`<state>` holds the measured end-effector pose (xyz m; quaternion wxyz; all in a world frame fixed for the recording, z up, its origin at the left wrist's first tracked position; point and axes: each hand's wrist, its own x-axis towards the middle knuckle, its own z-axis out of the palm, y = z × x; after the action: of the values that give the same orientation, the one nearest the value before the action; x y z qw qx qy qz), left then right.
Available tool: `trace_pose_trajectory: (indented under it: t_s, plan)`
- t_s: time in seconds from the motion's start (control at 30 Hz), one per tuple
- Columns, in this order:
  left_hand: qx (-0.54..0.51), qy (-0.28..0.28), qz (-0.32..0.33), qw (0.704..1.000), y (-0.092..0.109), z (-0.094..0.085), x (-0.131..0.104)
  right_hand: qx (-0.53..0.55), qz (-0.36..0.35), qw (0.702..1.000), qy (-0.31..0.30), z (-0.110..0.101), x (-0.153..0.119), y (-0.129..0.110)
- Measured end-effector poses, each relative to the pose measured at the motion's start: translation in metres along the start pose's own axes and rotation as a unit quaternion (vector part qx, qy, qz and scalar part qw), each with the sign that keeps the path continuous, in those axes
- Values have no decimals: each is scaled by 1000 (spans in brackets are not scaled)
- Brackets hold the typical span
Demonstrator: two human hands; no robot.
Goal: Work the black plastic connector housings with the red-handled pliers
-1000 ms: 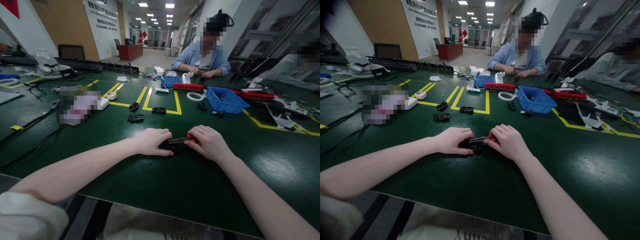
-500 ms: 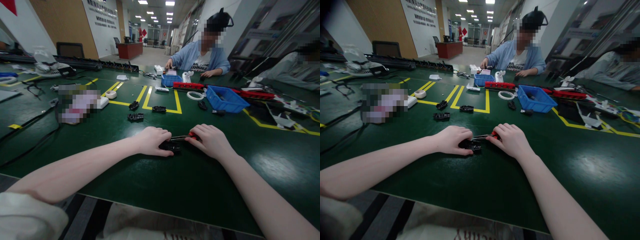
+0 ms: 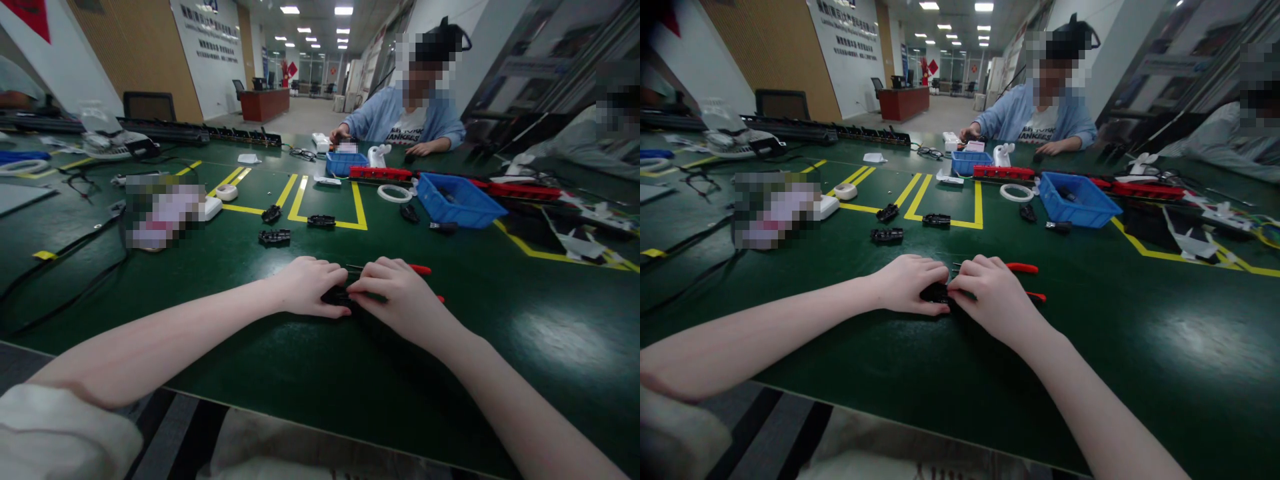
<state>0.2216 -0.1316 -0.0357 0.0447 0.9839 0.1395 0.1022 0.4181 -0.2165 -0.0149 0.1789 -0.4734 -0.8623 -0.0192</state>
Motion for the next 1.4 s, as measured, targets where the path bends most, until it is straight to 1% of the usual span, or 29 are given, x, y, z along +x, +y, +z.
trace_pose_trajectory:
  t_s: [0.07, 0.27, 0.43, 0.53, 0.77, 0.9, 1.0, 1.1, 1.2, 1.33, 1.4]
  plan:
    - [-3, 3, 2, 1000, -1, 1, 0, -8, -2, 999, -42, 1, 8, -7]
    - [-16, 6, 4, 1000, -3, 2, 0, -45, 9, 990, -131, -7, 29, -15]
    - [-29, 4, -3, 1000, -3, 2, 0, -39, 46, 976, -210, -14, 39, -17]
    - [-30, 2, -6, 1000, -3, 2, 0, -45, 61, 970, -233, -15, 40, -16]
    - [-34, 10, -8, 999, -5, 3, 0, -89, 59, 959, -261, -14, 46, -22]
    - [-33, 13, -11, 999, -6, 4, 0, -99, 40, 959, -262, -15, 47, -23]
    - [-44, 13, -13, 999, -6, 2, 0, -90, 21, 964, -248, -16, 43, -19]
    - [-87, 10, -22, 996, -7, -1, 0, -82, 4, 973, -215, -14, 35, -11]
    - [-130, 11, -49, 990, -10, -2, -1, -77, -12, 982, -171, -9, 27, -4]
    - [-180, 32, -96, 979, -12, 2, -1, -74, -27, 990, -121, 1, 16, 4]
    - [-207, 46, -105, 972, -13, 3, -1, -74, -35, 992, -95, 6, 10, 9]
